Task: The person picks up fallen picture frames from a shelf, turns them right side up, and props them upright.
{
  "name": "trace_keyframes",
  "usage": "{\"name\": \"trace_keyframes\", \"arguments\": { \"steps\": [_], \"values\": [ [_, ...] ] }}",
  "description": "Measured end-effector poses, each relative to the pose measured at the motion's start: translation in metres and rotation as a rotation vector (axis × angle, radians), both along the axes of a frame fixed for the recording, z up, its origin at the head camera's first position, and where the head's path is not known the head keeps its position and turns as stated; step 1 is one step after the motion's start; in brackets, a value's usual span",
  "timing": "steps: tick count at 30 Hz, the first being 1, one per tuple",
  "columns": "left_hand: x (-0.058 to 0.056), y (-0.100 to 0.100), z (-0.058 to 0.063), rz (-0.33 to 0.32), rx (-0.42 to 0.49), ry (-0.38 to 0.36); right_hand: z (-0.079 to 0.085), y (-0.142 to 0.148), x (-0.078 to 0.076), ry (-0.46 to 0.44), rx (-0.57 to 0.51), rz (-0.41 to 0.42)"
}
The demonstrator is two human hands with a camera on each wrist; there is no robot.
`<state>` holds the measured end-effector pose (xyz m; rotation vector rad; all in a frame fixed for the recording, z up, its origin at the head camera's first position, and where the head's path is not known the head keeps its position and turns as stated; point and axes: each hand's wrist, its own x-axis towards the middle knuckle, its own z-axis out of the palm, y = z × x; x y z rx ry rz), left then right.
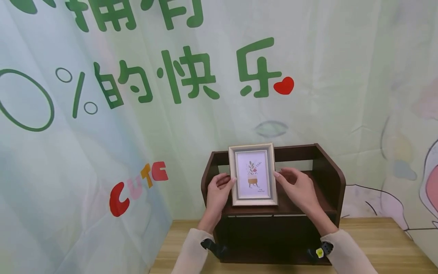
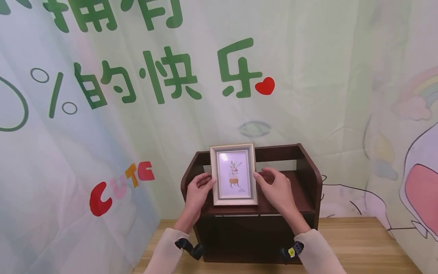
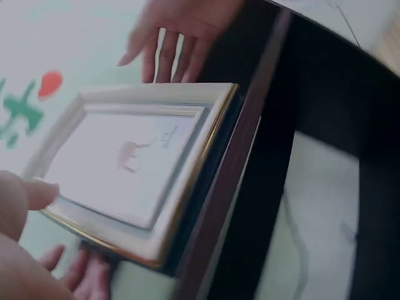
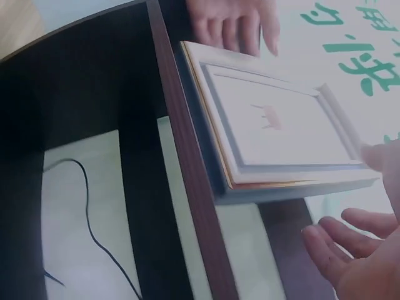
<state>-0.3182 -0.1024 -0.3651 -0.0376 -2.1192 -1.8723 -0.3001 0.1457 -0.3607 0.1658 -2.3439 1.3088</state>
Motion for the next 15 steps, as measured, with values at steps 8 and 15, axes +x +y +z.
{"name": "trace_keyframes", "arguments": {
  "steps": [8,15],
  "values": [
    [0.046,-0.023,0.042,-0.044,-0.574,0.348,0.018,0.025,0.039,0.132,0.133,-0.009],
    [0.054,-0.064,0.057,0.079,-1.023,0.604,0.035,0.073,0.064,0.357,0.245,0.009]
  ]
}}
